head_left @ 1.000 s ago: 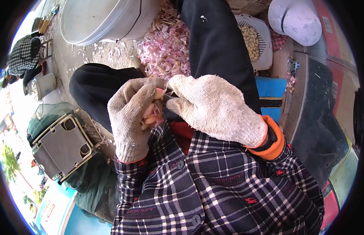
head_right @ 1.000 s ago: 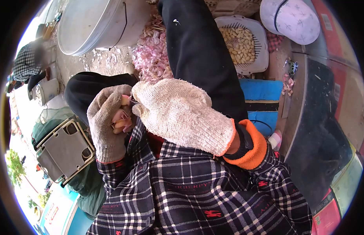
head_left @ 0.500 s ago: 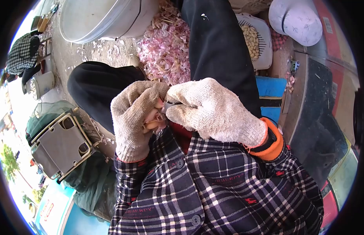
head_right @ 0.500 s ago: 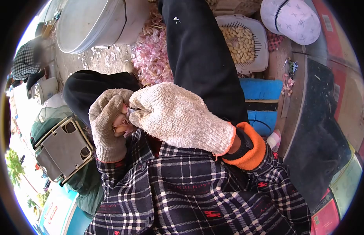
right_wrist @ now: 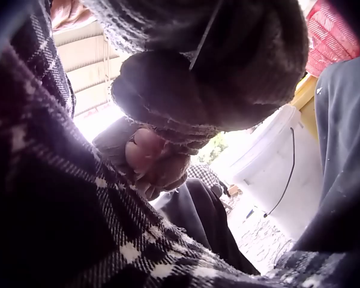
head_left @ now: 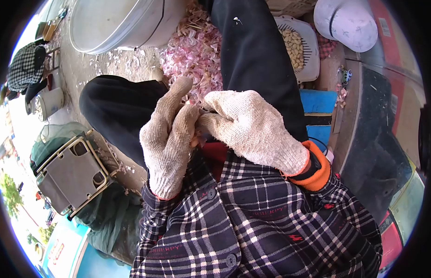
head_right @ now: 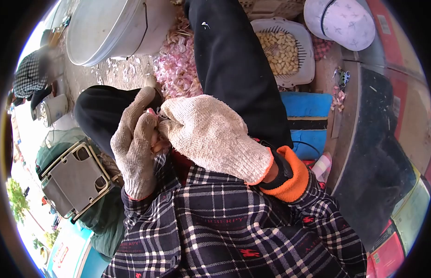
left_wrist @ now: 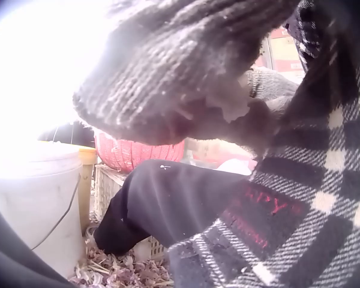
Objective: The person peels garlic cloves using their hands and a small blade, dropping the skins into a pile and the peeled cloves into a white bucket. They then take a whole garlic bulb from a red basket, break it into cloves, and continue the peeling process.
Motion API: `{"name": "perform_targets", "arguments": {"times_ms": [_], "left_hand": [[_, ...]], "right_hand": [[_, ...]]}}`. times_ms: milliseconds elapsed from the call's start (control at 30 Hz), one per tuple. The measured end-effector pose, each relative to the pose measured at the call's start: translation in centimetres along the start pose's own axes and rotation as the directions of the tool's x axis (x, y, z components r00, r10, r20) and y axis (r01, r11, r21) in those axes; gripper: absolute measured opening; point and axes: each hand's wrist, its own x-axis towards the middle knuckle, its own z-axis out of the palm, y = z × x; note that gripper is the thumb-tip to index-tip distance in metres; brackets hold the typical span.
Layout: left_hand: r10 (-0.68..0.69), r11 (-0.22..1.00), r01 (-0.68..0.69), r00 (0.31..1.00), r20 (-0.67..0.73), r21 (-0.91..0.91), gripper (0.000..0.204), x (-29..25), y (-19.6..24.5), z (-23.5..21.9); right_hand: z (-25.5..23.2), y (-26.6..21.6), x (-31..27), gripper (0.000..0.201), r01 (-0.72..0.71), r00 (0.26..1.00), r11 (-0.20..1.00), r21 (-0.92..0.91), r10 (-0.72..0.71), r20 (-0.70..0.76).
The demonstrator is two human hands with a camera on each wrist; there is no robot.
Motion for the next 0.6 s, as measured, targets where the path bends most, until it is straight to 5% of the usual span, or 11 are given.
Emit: {"name": "perform_targets", "arguments": {"times_ms": [167,233,267,400,467,500,567,600], "left_hand": [[-0.022,0.999,0.018,0.995,0.096,0.04,0.037,-0.4,0.2,-0.5],[-0.161,0.987,0.155,0.974,0.157,0.052,0.037,0.0,1.1,-0.6],[-0.237,0.968,0.249,0.954,0.181,-0.043,0.037,0.2,0.9,-1.3],[-0.178,0.942,0.209,0.974,0.137,-0.262,0.037,0.1,-0.3,-1.8],[-0.14,0.932,0.175,0.982,0.129,-0.318,0.036,0.0,-0.8,-1.8],[-0.104,0.917,0.141,0.987,0.119,-0.372,0.035,0.0,-1.3,-1.8],[-0.139,0.847,0.219,0.971,0.195,-0.484,0.034,0.3,-2.7,-3.0],[-0.159,0.817,0.224,0.973,0.167,-0.531,0.035,0.3,-2.8,-2.9]], "right_hand": [[-0.3,-0.1,-0.4,0.023,-0.054,0.998,0.998,0.044,0.052,0.047],[0.0,0.2,-0.3,0.022,-0.031,0.997,0.991,0.132,0.021,0.071],[0.1,0.3,-0.2,0.021,-0.007,0.996,0.976,0.219,-0.013,0.09],[-0.1,0.3,0.1,0.019,-0.063,0.981,0.959,0.276,0.008,0.194],[0.9,1.1,0.5,0.017,0.335,0.941,0.913,0.231,-0.337,-0.033],[0.5,0.8,0.3,0.017,0.336,0.941,0.913,0.23,-0.338,-0.033],[-0.7,-0.3,-0.1,0.018,-0.135,0.965,0.827,0.546,-0.017,0.263],[-0.7,-0.3,-0.1,0.018,-0.134,0.964,0.827,0.546,-0.019,0.265]]}}
